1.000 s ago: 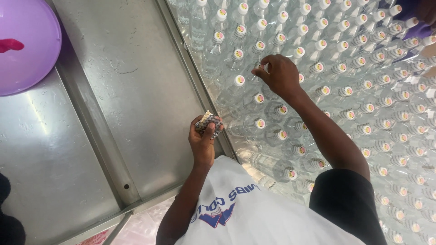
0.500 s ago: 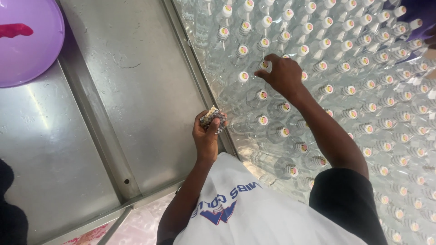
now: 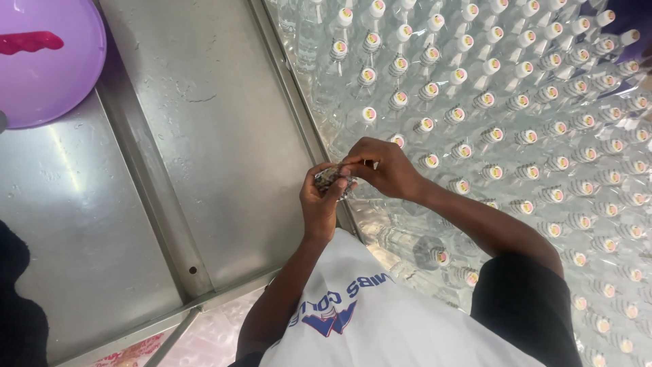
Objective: Applying small circular labels or seals to the caps of plastic water bottles arranged in a grid.
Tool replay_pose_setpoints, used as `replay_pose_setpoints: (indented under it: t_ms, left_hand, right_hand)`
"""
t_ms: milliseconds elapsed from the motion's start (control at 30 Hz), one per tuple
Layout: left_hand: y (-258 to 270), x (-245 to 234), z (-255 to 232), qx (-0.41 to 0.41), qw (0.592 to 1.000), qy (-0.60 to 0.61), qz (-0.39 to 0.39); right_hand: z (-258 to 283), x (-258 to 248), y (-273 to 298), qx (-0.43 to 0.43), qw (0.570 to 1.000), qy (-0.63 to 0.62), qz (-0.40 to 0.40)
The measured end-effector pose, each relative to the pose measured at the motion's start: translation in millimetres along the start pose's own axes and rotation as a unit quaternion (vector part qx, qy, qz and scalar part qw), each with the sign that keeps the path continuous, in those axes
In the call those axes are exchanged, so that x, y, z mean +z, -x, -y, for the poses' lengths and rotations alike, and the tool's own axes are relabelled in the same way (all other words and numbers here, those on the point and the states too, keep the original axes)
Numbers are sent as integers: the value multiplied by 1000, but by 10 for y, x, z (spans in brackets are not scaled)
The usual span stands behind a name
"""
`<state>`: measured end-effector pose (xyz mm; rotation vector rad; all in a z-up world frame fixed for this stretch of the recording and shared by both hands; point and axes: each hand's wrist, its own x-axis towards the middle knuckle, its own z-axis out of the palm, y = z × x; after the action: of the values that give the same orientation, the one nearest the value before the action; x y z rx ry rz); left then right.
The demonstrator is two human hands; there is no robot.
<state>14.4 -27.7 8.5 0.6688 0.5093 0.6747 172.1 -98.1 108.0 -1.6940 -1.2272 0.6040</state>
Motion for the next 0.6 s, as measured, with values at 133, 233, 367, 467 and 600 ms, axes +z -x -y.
replay_pose_setpoints:
  t_ms: [133,233,367,467,600]
  left_hand:
    - [0,-69,95,7,1000,-8,-5]
    - [0,-20,18,20,999,15,19]
    - [9,-28,-31,30,999,4,20]
    - [-11,-34,-46,29,999,8,11]
    - [-16,-38,-41,23,1000,9,5]
  right_hand:
    - [-4,-127,3,-17,1000,12,-1]
    - [-75,-336,-54,-8,999,26,-47]
    - [-342,-613,-119,-3,990,110,-92]
    - [-545,-742,-187,18,979,175,-108]
    - [-806,-802,-213,60,967,213,-127]
